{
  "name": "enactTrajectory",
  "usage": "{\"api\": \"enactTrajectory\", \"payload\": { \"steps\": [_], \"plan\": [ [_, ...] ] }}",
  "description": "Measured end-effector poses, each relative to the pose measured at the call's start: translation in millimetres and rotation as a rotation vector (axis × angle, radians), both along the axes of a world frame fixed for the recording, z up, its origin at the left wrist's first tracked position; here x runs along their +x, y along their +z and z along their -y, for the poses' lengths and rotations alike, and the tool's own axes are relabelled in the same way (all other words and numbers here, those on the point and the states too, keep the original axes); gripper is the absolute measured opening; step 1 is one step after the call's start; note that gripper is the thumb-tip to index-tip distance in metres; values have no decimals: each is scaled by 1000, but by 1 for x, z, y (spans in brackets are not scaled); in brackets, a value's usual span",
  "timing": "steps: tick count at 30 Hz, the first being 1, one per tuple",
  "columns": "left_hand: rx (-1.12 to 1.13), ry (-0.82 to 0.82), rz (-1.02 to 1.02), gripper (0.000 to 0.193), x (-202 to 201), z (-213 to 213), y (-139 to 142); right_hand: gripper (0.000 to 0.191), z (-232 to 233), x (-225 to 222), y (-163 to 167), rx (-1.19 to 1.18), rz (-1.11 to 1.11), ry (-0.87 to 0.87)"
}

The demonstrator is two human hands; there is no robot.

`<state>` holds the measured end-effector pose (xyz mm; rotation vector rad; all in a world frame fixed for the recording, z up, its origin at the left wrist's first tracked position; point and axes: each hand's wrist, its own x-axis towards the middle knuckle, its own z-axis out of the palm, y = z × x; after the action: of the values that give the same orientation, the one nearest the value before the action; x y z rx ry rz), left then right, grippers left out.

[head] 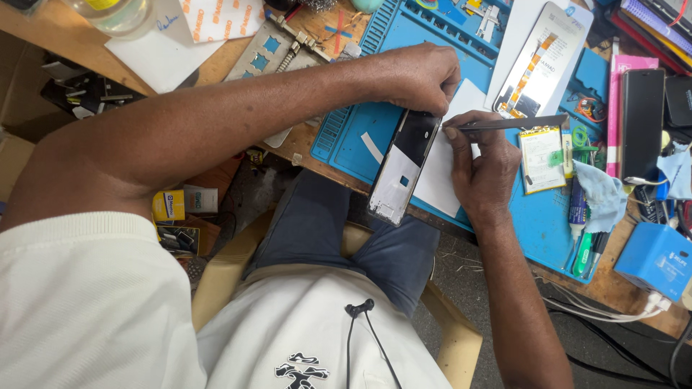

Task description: The person uses a metal spudger to pry and separate the screen assembly from the smartphone frame, then wipes the back surface with a cloth. The person continues to pry along the edges and corners, then wipes the surface again.

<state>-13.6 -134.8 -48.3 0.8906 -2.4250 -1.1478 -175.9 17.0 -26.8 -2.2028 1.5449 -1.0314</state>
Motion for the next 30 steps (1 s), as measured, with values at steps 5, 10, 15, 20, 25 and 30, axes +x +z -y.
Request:
{"api": "enactTrajectory", "payload": {
  "steps": [5,10,15,20,25,30],
  "plan": [
    [45,4,19,14,-2,2,0,11,-1,-3,0,-1,57,54],
    [-59,-40,-73,15,-1,2,-2,13,-1,-5,-1,98,66,-36],
    [0,-8,16,13,-2,2,0,12,1,-4,-2,82,212,28],
    [48,6,6,14,0,-1,5,13,1,-2,0,50,150,55],
    [27,-12,57,12,0,-1,9,13,0,1,2,19,62,29],
    [26,-2,56,13,-1,-1,7,15,1,0,1,20,62,26]
  ]
}}
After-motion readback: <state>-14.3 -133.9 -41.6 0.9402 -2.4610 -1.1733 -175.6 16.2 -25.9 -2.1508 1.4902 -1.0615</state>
